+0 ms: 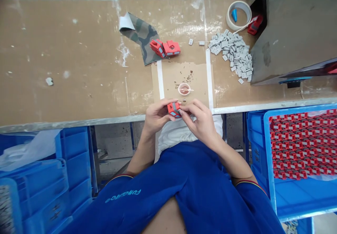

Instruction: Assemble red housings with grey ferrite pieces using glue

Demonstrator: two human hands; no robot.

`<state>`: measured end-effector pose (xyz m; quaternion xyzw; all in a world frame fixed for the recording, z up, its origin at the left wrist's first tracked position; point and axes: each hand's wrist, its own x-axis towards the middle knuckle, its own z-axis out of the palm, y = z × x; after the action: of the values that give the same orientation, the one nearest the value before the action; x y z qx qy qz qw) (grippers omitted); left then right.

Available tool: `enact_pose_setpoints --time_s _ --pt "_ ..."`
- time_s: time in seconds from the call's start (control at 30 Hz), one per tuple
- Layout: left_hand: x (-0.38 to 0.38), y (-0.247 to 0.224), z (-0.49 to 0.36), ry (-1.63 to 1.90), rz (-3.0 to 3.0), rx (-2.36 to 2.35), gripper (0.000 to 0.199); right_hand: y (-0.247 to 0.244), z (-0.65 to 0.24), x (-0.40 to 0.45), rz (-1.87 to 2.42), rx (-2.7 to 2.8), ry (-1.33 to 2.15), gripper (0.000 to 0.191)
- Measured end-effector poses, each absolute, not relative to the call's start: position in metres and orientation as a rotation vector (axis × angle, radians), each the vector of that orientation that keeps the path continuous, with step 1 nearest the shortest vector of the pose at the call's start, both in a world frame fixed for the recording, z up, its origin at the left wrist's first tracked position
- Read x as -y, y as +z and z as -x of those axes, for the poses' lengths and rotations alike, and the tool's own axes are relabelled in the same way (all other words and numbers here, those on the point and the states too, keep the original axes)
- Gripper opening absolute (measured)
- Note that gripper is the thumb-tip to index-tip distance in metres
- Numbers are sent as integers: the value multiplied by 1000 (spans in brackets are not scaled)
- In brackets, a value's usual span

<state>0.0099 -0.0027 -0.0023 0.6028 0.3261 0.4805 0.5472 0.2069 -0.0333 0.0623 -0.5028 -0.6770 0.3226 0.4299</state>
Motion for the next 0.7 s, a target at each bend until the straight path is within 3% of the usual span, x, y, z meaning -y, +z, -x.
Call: enact_pose_setpoints --time_s 0.3,0.47,0.7 --pt "3 7 -5 1036 -1596 -769 40 55 -205 34 1261 1733 816 12" --pt "1 6 -1 1041 -1683 -734 40 54 -205 34 1279 1711 852 17" --pt "2 1 -2 1020 -1596 -701 47 52 -207 40 1294 1725 801 10"
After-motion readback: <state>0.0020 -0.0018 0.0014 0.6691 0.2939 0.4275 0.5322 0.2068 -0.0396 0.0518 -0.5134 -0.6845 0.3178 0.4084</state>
